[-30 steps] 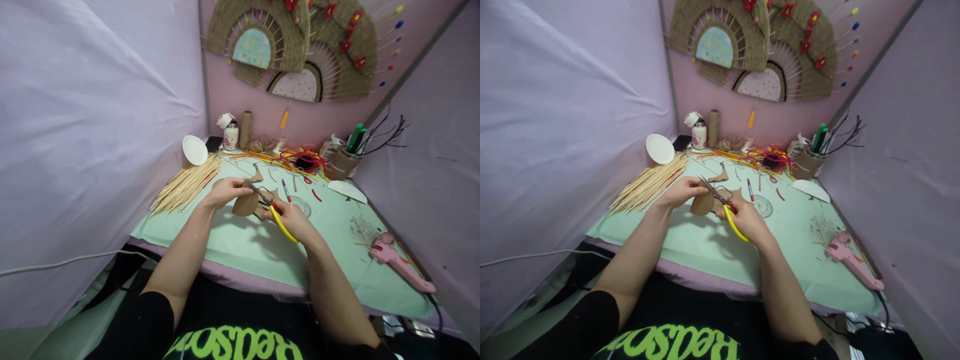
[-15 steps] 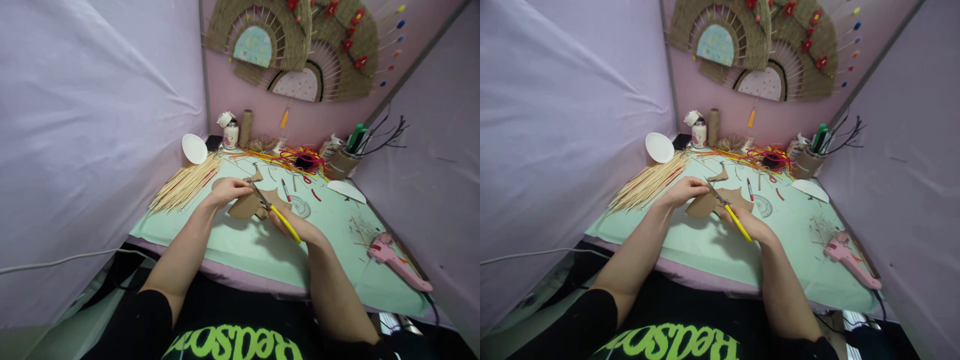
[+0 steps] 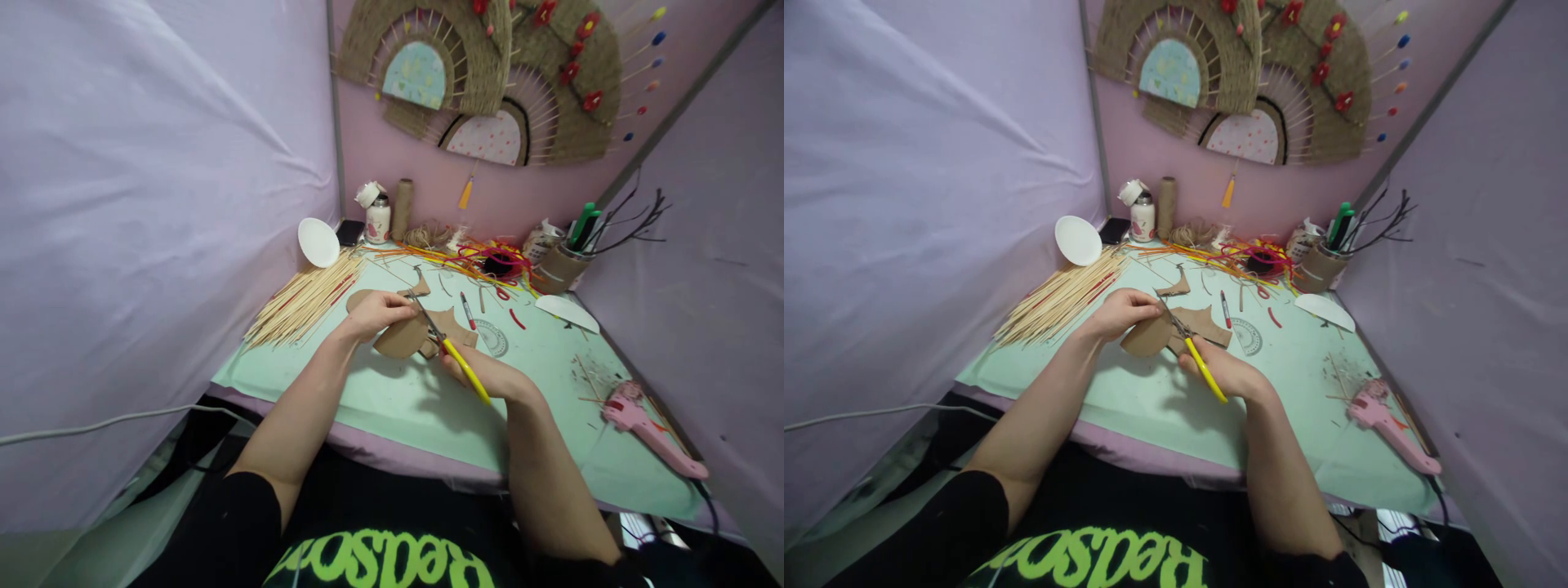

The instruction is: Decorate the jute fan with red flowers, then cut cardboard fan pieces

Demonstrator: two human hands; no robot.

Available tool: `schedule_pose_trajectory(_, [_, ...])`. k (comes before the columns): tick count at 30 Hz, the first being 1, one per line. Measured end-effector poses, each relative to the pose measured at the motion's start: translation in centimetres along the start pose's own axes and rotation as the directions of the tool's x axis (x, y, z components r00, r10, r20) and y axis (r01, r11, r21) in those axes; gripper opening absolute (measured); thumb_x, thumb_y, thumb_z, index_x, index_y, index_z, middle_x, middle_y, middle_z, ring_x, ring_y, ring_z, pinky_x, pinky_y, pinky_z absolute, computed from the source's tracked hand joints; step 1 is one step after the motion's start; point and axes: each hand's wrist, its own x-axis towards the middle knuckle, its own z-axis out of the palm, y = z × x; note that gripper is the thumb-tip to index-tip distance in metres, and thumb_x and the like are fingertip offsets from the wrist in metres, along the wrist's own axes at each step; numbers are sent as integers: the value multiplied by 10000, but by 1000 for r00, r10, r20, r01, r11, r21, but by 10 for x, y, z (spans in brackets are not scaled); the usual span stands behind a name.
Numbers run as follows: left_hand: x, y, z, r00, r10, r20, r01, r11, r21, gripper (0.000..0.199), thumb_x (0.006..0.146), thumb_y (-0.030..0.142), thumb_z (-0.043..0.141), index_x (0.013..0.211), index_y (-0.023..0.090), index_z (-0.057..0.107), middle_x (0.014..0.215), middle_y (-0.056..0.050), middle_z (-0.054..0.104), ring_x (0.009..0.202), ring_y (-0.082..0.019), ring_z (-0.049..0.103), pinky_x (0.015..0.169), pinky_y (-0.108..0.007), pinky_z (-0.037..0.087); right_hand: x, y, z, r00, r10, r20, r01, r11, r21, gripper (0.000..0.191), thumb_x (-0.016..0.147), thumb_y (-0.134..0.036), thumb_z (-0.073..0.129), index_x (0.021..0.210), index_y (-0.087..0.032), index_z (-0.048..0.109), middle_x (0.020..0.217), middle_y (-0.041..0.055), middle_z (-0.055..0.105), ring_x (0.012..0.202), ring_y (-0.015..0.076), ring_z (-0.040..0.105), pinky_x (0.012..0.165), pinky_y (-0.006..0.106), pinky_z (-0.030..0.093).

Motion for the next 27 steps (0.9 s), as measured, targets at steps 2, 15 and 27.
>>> schedule_pose_trajectory(2, [-2,2,3,1000,-7,-22,7,1000,-9,256,647,350,726,780,133,753,746,-40,709,683,-148,598,640,-249,432,-1,-3,-1,1000,13,24,-13,1000,7,203,884,-407,448,796,-226,424,691,-15,467,601,144,411,555,293,374])
schedule_pose_trajectory(15, [-5,12,2,999,-30,-16,29,997,-66,241,612,342,745,730,132,734,695,-19,685,641,-126,571,610,-237,422,-1,-6,0,999,43,-29,-44,998,-43,253,886,-427,402,742,-219,406,673,-8,464,584,137,392,535,289,345])
schedule_pose_trajectory(27, [-7,13,-8,999,-45,29,47,996,-81,220,633,335,748,740,143,737,729,-18,692,674,-134,582,624,-240,425,1,-8,14,988,92,-126,-71,984,162,345,865,-534,427,717,-223,416,580,-24,409,537,136,362,500,277,286])
